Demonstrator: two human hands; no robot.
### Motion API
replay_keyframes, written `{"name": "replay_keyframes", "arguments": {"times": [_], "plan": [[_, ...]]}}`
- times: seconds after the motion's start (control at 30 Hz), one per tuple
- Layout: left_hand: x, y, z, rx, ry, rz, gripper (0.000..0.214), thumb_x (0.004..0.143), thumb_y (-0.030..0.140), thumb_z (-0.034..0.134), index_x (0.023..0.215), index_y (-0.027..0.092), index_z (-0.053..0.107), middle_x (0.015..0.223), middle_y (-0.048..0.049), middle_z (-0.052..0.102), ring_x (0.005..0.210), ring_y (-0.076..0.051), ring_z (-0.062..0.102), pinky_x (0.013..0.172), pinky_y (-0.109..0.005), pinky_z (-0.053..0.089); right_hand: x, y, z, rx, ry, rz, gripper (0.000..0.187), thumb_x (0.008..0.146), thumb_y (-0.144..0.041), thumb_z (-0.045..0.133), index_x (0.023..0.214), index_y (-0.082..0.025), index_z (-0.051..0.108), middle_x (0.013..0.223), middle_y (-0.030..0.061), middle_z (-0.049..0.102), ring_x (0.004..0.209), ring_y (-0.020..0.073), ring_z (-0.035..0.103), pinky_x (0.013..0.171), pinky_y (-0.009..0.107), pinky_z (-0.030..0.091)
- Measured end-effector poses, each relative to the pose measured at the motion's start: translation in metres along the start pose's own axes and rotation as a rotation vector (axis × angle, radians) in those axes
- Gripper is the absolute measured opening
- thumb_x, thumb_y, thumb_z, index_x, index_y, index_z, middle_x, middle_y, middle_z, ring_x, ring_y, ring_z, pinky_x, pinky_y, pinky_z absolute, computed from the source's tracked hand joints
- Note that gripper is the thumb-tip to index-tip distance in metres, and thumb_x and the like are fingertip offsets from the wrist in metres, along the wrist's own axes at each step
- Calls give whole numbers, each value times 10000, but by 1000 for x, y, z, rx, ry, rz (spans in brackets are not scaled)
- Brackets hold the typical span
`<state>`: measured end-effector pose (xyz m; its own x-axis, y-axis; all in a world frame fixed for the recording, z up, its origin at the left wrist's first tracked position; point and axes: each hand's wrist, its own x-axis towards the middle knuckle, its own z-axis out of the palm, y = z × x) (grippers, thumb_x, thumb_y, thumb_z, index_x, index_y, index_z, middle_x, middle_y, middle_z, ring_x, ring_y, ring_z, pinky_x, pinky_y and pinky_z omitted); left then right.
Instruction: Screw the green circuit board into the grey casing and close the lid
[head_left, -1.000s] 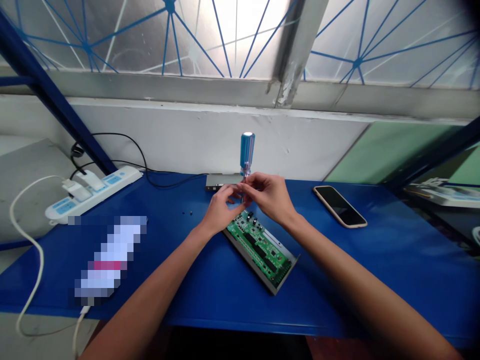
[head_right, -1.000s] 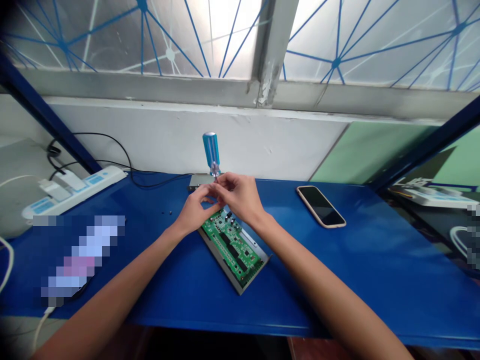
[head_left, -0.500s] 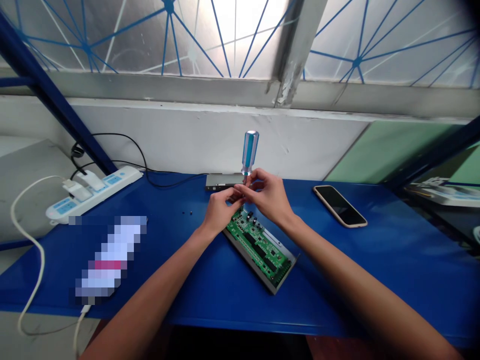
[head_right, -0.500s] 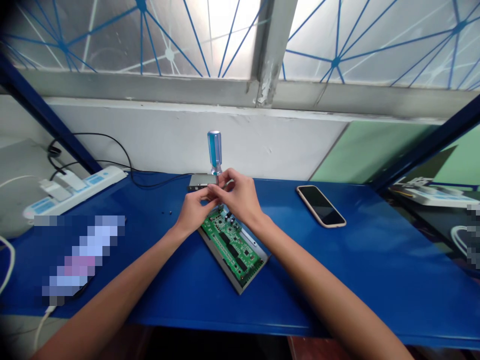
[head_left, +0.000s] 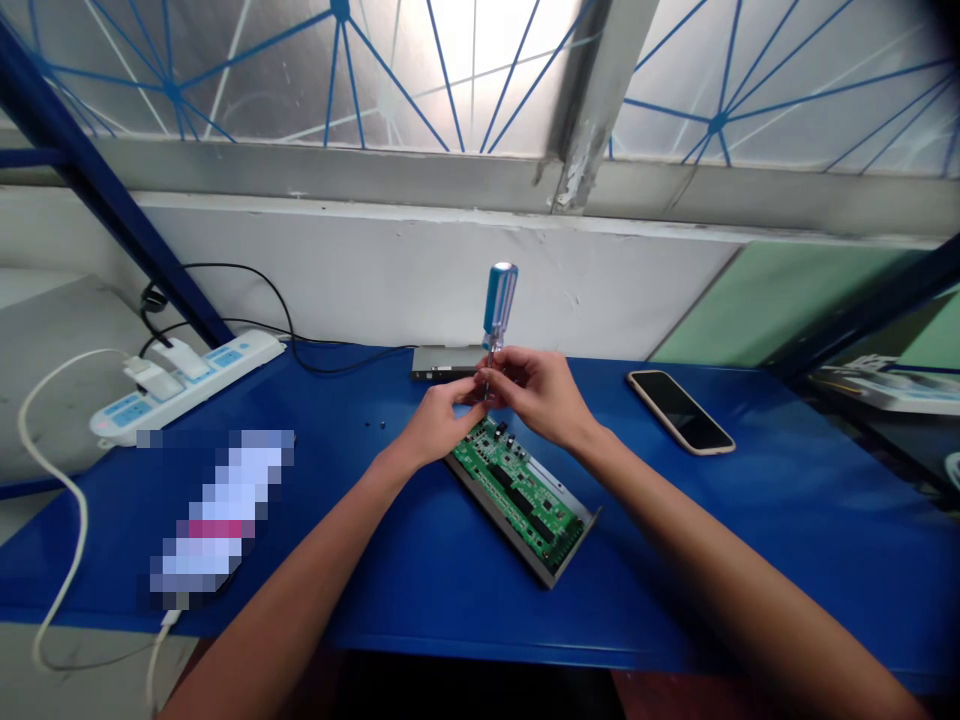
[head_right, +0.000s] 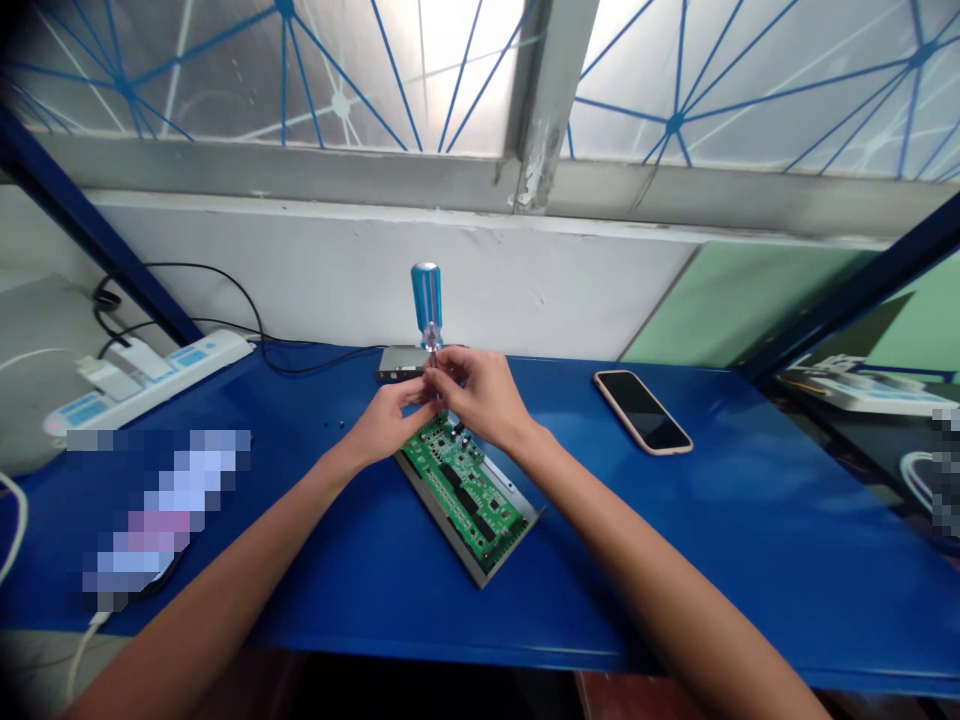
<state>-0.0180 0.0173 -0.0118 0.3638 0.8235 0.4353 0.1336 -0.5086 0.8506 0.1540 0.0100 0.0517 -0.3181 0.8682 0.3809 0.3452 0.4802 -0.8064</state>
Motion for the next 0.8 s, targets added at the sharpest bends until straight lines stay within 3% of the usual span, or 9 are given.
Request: {"name": "replay_keyframes", "arguments": {"times": [0.1,0.2,0.3,0.5,0.67,0.8], "plan": [[-1,1,-1,0,14,-22,217,949,295,627,984,142,776,968,-75,793,959,-257,751,877,-337,576,0,1,-1,29,-61,3,170,938,-308,598,970,-181,706,684,-2,655,576,130,611,619,302,509],[0,-1,1,10,106,-48,215,899,338,697,900,141,782,898,-69,800,903,-268,760,828,-344,587,0,2,1,47,-42,5,199,921,-320,628,1046,-180,693,841,31,717,605,128,632,619,302,515],[2,-3,6,13,183,-76,274,850,421,754,868,148,765,852,-67,794,829,-259,753,767,-348,590,2,2,5,49,63,14,211,854,-350,724,973,-191,653,972,44,714,625,115,622,582,284,494],[5,-4,10,26,276,-83,372,778,492,805,713,161,649,674,-19,681,637,-168,640,622,-278,514,4,3,9,11,170,19,220,835,-330,736,738,-199,588,681,4,644,601,130,587,570,288,462],[7,-7,9,117,283,-70,352,787,466,797,726,159,635,659,1,641,613,-141,577,596,-258,462,4,-2,10,-40,207,-7,179,797,-309,757,850,-205,621,796,9,686,635,135,630,597,289,483],[8,-8,8,128,277,-66,349,790,426,799,681,167,592,629,10,615,592,-138,565,580,-259,445,4,-2,11,-72,206,-8,115,825,-280,723,790,-201,647,747,12,699,647,148,645,626,304,496]]}}
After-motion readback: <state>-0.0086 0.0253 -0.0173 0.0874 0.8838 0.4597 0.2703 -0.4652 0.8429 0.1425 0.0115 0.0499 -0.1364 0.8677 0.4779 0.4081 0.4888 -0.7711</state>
